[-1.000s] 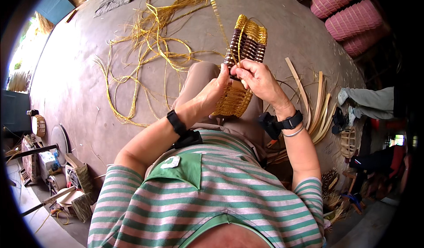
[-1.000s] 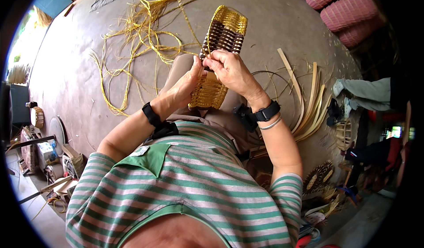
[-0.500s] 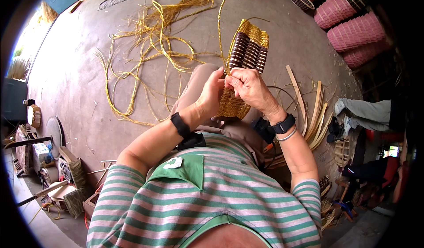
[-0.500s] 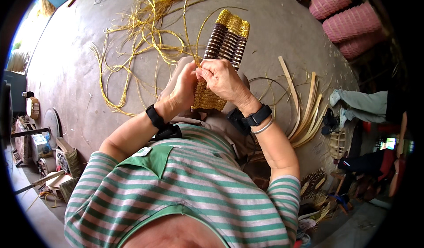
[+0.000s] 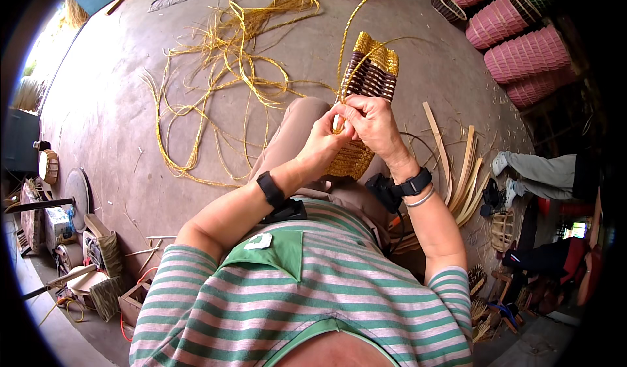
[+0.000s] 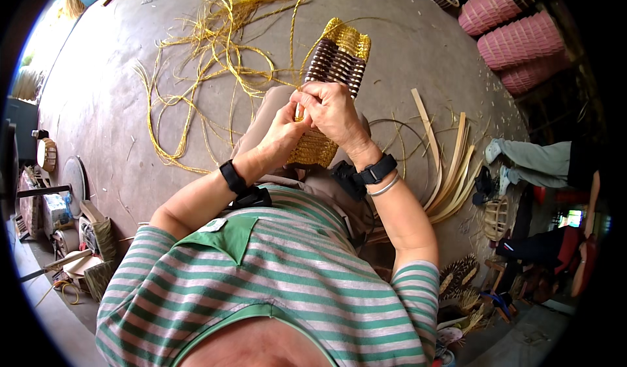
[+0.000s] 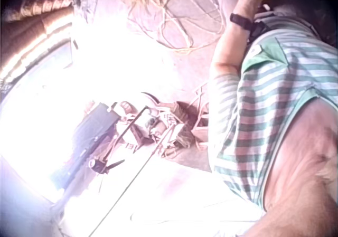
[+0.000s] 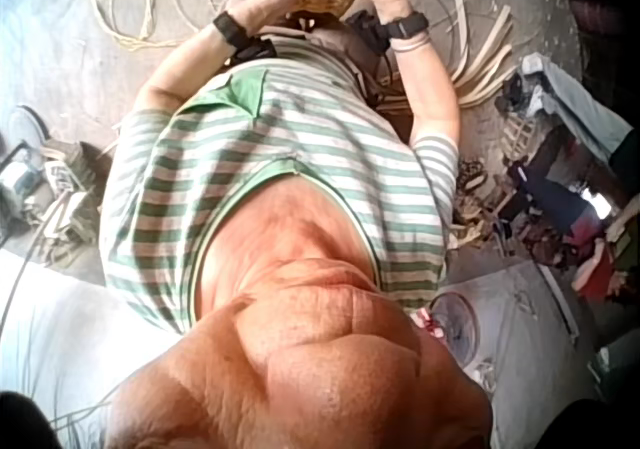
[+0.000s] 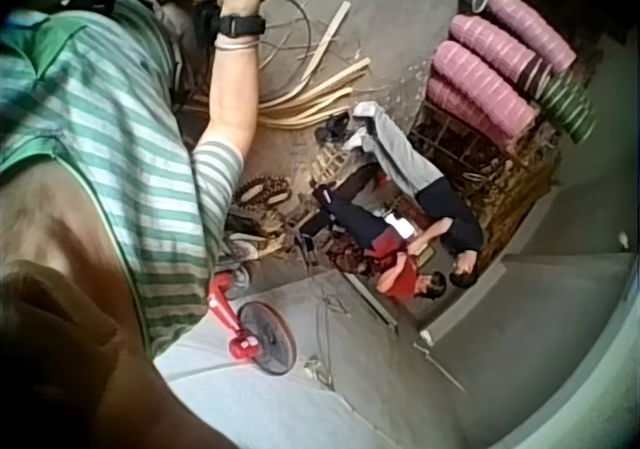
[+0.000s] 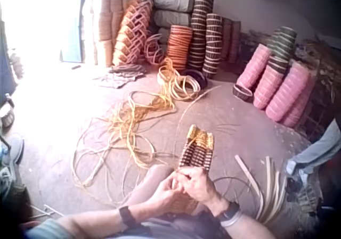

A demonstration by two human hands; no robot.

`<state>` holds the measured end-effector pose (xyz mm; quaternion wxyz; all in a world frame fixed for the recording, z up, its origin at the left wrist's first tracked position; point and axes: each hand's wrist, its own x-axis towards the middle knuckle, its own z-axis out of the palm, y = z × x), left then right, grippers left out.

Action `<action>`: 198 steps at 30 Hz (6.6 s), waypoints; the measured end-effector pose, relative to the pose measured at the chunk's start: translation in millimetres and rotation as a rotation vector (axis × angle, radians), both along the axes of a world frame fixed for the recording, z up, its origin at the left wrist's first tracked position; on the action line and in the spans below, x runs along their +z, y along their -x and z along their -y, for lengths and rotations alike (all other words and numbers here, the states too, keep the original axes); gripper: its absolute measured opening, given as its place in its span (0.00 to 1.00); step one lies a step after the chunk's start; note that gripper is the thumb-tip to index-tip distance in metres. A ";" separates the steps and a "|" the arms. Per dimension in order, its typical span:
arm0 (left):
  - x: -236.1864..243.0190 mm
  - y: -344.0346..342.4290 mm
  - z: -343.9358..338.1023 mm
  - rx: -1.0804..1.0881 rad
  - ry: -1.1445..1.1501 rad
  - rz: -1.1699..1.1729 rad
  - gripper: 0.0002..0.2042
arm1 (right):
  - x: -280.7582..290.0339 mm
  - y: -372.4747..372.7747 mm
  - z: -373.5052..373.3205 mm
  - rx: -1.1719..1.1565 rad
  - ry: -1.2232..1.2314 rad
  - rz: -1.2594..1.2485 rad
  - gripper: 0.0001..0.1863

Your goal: The person is weaving a decorative basket rim by hand using yellow and brown flexible strips, pulling the strips through the weave and tightening them.

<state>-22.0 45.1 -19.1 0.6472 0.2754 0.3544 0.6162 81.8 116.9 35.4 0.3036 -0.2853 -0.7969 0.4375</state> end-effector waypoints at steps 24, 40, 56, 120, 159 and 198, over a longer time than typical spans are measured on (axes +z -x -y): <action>-0.1 -8.2 -7.9 -0.021 0.018 -0.114 0.12 | 48.3 -19.9 7.0 0.119 -1.142 0.594 0.04; -4.5 -4.2 -7.9 -0.082 0.086 0.027 0.14 | 40.9 -26.4 10.8 0.038 -1.015 0.466 0.02; -13.5 -11.9 -8.9 -0.069 0.012 -0.045 0.11 | 28.1 -32.3 24.4 -0.010 -0.722 0.708 0.02; -13.4 4.7 -7.7 -0.289 0.178 0.463 0.13 | -49.0 -72.3 46.7 -0.297 0.821 -0.438 0.13; -5.6 30.1 -16.6 -0.532 0.225 0.459 0.19 | -59.8 -71.0 49.8 -0.303 0.732 -0.443 0.13; 7.6 105.3 -29.9 -0.043 0.076 0.528 0.14 | -59.7 -64.2 50.4 -0.419 0.651 -0.415 0.06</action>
